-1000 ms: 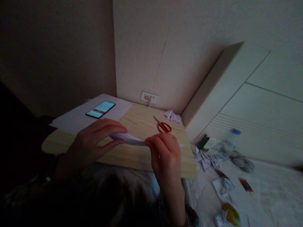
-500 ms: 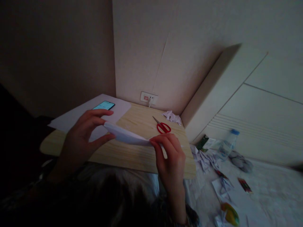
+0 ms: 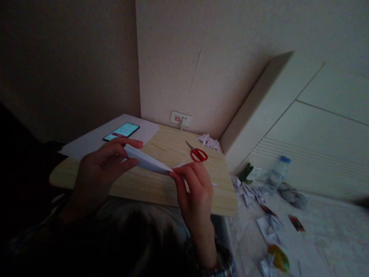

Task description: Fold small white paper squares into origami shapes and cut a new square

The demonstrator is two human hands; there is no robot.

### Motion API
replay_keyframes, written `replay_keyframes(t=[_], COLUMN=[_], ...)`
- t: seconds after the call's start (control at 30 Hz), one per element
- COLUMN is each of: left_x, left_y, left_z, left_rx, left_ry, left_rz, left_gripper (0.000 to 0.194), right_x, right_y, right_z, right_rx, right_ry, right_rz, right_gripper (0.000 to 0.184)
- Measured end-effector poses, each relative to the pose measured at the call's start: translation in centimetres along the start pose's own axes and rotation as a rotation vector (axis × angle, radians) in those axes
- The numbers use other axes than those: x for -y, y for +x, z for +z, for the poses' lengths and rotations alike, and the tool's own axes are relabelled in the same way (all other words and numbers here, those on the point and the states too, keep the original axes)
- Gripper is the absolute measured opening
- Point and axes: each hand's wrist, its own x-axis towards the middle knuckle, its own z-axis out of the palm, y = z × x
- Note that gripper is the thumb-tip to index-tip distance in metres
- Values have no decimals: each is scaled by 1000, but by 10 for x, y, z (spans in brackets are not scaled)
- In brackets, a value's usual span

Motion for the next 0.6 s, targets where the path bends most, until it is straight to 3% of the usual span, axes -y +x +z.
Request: replay_keyframes(t=[0.23, 0.4, 0.6], left_x=[6, 13, 21], left_y=[-3, -6, -9], left_z=[-1, 1, -1], left_rx=[-7, -95, -106], left_ry=[57, -34, -83], left_rz=[14, 27, 7], left_gripper=[20, 16, 11], right_x=[0, 2, 2], right_y=[-2, -4, -3], right_z=[-2, -4, -3], right_rx=[-3, 0, 54], right_ry=[19, 15, 8], right_rz=[23, -1, -65], right_gripper=[14, 16, 15])
